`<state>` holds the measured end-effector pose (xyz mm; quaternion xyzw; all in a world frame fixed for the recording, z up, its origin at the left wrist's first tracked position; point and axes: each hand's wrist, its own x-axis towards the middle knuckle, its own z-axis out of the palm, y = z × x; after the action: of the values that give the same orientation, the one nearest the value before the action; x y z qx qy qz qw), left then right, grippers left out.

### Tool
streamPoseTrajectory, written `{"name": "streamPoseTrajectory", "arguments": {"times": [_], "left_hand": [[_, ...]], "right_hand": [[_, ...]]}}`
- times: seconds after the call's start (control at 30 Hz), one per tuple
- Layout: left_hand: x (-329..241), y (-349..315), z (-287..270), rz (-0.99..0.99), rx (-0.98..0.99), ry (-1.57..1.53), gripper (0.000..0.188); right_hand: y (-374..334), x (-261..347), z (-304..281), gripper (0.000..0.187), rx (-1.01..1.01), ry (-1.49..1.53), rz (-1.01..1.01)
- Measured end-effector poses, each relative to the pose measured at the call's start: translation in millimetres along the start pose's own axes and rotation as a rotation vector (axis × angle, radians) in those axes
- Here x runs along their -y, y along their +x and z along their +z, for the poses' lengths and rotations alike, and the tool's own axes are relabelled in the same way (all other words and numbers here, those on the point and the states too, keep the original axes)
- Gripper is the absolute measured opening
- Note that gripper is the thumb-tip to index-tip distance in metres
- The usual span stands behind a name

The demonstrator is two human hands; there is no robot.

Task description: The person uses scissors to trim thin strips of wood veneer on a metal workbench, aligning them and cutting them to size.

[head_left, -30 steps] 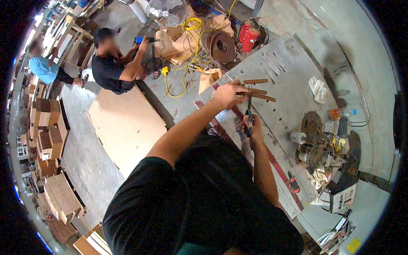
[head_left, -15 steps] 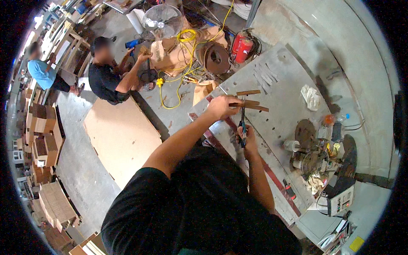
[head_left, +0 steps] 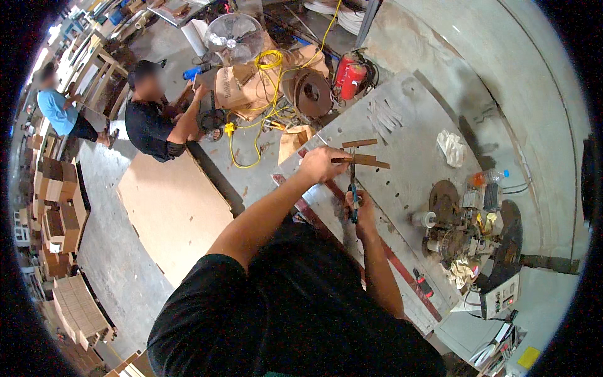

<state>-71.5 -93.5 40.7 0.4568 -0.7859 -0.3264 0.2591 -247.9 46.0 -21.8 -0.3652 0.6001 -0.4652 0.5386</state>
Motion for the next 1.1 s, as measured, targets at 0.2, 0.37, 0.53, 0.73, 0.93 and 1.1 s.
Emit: {"name": "streamPoseTrajectory", "arguments": {"times": [0.2, 0.37, 0.53, 0.73, 0.93, 1.1], "left_hand": [[-0.1, 6.0, 2.9, -0.003, 0.001, -0.079, 0.025], [1.9, 6.2, 2.9, 0.027, -0.032, -0.063, 0.025], [11.4, 8.6, 11.9, -0.011, 0.001, -0.022, 0.028], [8.6, 7.7, 12.8, -0.157, 0.082, -0.009, 0.033], [42.6, -15.1, 16.2, -0.226, -0.103, -0.183, 0.033], [56.1, -41.3, 7.3, -0.368, -0.138, -0.284, 0.032]], "right_hand": [[7.2, -13.2, -8.8, 0.046, -0.049, -0.115, -0.011], [0.0, 14.3, -0.5, 0.044, -0.036, -0.069, 0.097], [5.9, 3.0, -4.2, 0.039, -0.096, -0.173, 0.113], [25.9, -47.8, -18.9, 0.037, -0.088, -0.227, 0.049], [17.1, 35.5, 14.8, 0.036, 0.064, -0.239, 0.233], [10.9, 12.9, -5.7, 0.031, 0.096, 0.354, 0.183]]}}
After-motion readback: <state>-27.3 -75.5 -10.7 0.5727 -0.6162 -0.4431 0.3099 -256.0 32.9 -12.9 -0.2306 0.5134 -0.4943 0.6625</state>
